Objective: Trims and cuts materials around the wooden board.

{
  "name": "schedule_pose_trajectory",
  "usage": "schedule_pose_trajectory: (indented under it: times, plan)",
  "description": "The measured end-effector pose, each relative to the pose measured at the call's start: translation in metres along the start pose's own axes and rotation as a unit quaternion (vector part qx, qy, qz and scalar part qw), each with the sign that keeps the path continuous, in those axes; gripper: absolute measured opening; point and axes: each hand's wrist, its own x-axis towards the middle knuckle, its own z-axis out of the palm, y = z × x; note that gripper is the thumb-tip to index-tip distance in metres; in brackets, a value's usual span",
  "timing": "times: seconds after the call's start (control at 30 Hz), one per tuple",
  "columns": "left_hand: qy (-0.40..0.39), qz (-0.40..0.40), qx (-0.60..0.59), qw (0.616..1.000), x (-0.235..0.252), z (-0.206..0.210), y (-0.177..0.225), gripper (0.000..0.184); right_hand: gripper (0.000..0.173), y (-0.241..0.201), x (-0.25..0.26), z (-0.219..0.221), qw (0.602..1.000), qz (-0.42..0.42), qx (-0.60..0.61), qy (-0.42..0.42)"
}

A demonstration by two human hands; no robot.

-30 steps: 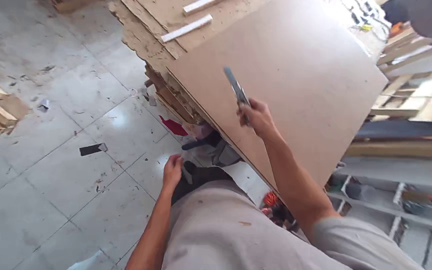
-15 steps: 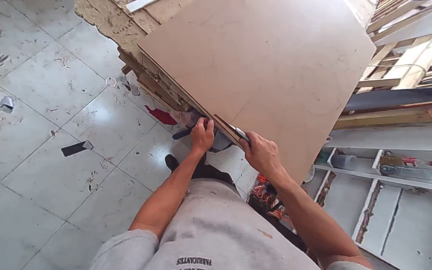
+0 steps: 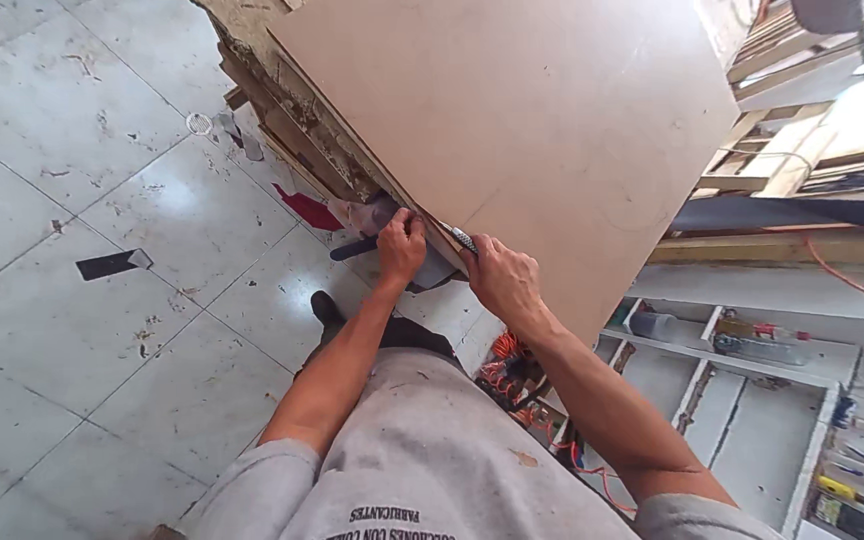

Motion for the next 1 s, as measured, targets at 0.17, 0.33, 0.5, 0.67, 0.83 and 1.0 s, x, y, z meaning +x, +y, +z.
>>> schedule_pose_trajectory:
  times: [0.17,0.33,0.5,0.67,0.83,1.0]
  plan:
    - [-0.005,0.003,-0.024,1.000,-0.002,-0.001,-0.001,0.030,0.036,-0.005,-0.002,0.001,1.000,-0.005,-0.007,0.027]
    - [0.006,0.012,-0.026,1.000,-0.003,-0.001,0.000,0.028,0.034,-0.019,0.011,-0.001,0.999,0.014,-0.044,0.006]
    - [0.021,0.028,-0.021,0.999,-0.002,0.000,0.001,0.026,0.031,-0.021,0.010,-0.006,0.998,0.026,-0.060,-0.021]
    - [0.027,0.029,-0.008,0.999,-0.002,0.000,0.002,0.026,0.031,-0.022,0.004,-0.012,0.994,0.038,-0.085,-0.056]
    - [0.034,0.034,-0.001,0.999,-0.005,0.001,0.000,0.026,0.030,-0.033,0.014,-0.012,0.990,0.057,-0.095,-0.089]
    - [0.033,0.022,-0.002,0.999,-0.008,-0.002,-0.005,0.026,0.031,-0.028,0.002,-0.016,0.986,0.059,-0.111,-0.112]
